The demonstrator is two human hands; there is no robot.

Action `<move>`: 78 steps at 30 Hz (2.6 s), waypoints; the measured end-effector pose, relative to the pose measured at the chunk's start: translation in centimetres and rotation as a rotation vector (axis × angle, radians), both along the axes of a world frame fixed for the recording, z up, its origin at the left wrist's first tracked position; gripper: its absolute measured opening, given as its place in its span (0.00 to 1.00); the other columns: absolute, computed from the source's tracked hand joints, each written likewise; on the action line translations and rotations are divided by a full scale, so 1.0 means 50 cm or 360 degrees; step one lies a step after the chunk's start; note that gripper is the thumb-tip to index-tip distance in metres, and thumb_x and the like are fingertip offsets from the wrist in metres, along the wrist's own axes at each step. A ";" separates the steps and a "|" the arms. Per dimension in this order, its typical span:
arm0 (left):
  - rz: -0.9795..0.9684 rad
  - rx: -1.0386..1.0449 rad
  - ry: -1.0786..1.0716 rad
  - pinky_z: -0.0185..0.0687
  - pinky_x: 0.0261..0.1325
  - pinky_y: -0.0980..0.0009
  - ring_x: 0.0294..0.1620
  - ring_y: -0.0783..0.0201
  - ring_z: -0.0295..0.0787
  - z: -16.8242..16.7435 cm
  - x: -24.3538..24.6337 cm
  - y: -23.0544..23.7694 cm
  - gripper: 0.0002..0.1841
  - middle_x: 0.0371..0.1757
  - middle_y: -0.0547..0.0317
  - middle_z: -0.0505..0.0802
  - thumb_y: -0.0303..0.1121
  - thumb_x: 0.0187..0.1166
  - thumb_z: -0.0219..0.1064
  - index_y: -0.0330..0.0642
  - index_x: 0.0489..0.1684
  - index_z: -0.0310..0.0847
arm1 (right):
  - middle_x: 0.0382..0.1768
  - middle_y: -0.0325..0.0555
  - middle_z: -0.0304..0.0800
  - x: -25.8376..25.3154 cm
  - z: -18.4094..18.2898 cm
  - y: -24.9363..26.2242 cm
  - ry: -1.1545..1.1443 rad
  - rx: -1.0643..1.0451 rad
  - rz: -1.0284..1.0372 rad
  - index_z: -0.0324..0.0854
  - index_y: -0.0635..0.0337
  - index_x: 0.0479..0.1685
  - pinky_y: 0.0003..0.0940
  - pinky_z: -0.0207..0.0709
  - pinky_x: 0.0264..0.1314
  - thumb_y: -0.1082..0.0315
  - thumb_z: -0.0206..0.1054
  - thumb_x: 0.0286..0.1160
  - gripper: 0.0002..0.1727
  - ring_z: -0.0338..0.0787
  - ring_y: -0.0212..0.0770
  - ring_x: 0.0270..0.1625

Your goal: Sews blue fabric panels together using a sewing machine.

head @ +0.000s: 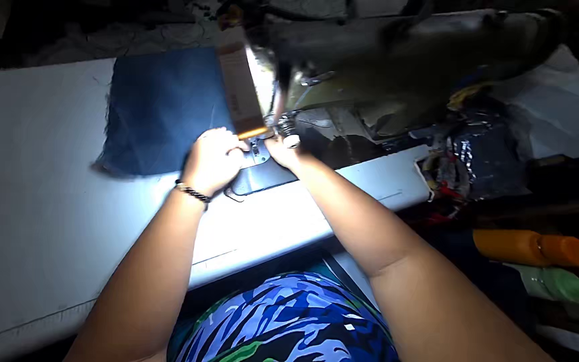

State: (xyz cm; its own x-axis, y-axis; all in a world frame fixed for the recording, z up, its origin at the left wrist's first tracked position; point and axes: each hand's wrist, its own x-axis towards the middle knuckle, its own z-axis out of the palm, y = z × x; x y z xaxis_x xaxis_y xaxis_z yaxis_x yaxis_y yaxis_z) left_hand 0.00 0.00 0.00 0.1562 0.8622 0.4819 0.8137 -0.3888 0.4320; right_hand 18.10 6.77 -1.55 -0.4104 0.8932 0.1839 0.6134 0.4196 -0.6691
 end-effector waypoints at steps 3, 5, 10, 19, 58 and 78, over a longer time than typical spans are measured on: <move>0.0255 -0.0259 -0.0109 0.72 0.78 0.47 0.73 0.49 0.84 -0.003 -0.134 -0.014 0.24 0.71 0.43 0.88 0.37 0.91 0.47 0.38 0.79 0.77 | 0.66 0.68 0.84 0.025 0.055 -0.028 0.0160 -0.0207 0.0119 0.75 0.76 0.73 0.45 0.73 0.78 0.74 0.58 0.84 0.21 0.84 0.54 0.71; 0.0482 -0.0611 0.0310 0.39 0.87 0.26 0.94 0.38 0.51 -0.022 -0.264 -0.058 0.30 0.93 0.48 0.64 0.50 0.94 0.43 0.52 0.94 0.58 | 0.71 0.66 0.81 0.068 0.071 -0.048 0.0146 -0.0425 0.0214 0.70 0.73 0.78 0.42 0.70 0.80 0.72 0.57 0.88 0.23 0.82 0.51 0.73; 0.0838 -0.0673 0.0463 0.34 0.83 0.19 0.93 0.25 0.45 -0.050 -0.402 -0.290 0.37 0.93 0.35 0.59 0.58 0.91 0.39 0.45 0.94 0.57 | 0.56 0.56 0.92 0.313 0.011 -0.097 -0.0240 0.0451 -0.0173 0.93 0.59 0.50 0.57 0.75 0.74 0.69 0.66 0.80 0.11 0.86 0.58 0.67; 0.0777 -0.0620 0.0542 0.53 0.73 0.20 0.79 0.25 0.71 0.011 -0.132 -0.295 0.31 0.78 0.32 0.79 0.57 0.83 0.60 0.50 0.82 0.77 | 0.80 0.59 0.76 0.401 -0.034 -0.101 -0.0559 0.0314 -0.0621 0.82 0.53 0.73 0.71 0.64 0.79 0.64 0.61 0.84 0.21 0.73 0.67 0.81; -0.0448 -0.0511 -0.0018 0.64 0.66 0.43 0.70 0.46 0.74 -0.023 -0.059 -0.019 0.15 0.61 0.49 0.86 0.45 0.63 0.68 0.43 0.32 0.90 | 0.37 0.51 0.84 0.184 0.023 -0.311 -0.0281 0.0401 0.0617 0.85 0.62 0.36 0.47 0.84 0.44 0.80 0.64 0.65 0.07 0.88 0.52 0.44; -0.0442 -0.0652 -0.0140 0.70 0.41 0.71 0.35 0.75 0.75 -0.020 -0.097 -0.034 0.09 0.41 0.62 0.87 0.37 0.68 0.68 0.40 0.35 0.88 | 0.61 0.57 0.88 0.207 -0.071 -0.342 -0.0319 0.0712 0.0550 0.91 0.48 0.56 0.57 0.78 0.65 0.58 0.64 0.73 0.17 0.85 0.63 0.65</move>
State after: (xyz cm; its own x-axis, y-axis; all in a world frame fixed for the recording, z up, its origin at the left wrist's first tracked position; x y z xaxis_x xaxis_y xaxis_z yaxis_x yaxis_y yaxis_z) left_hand -4.85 -1.69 -0.99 0.3807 0.9149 0.1342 0.6571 -0.3698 0.6569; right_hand 28.48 -10.34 -5.10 -0.7286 0.5558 0.4002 0.4874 0.8313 -0.2671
